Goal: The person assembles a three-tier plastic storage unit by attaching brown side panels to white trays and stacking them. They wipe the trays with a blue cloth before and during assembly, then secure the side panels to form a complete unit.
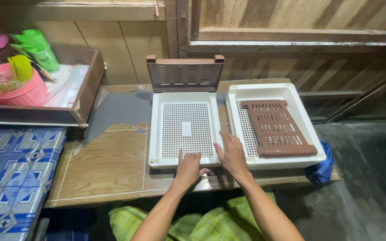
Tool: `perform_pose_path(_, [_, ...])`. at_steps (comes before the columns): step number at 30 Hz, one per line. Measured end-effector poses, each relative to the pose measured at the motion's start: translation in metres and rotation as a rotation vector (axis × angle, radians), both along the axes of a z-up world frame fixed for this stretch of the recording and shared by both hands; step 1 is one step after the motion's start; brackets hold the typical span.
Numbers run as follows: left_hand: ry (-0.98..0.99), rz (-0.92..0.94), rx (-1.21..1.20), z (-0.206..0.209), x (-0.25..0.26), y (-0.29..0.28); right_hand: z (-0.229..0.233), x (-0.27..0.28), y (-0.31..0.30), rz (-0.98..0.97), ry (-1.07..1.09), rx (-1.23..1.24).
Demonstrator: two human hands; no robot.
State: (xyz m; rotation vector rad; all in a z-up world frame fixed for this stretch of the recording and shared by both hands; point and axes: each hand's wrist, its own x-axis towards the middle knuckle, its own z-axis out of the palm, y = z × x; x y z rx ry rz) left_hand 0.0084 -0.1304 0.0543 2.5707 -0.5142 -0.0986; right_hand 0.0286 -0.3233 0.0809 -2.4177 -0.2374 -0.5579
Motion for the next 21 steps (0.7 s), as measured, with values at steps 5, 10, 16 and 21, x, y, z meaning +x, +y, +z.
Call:
perform_pose_path(5, [-0.159, -0.033, -0.077, -0.024, -0.004, 0.024, -0.037, 0.051, 0.027, -0.097, 0.267, 0.127])
perform_pose_path(10, [-0.093, -0.107, -0.097, -0.030, -0.013, 0.072, -0.076, 0.082, 0.017, -0.171, 0.285, 0.126])
perform_pose_path(16, [0.003, -0.151, -0.024, -0.009, -0.037, 0.125, -0.065, 0.124, 0.010, -0.160, 0.141, 0.433])
perform_pose_path(21, [0.031, -0.042, -0.027, 0.001, -0.057, 0.125, -0.014, 0.178, 0.002, -0.107, 0.086, 0.492])
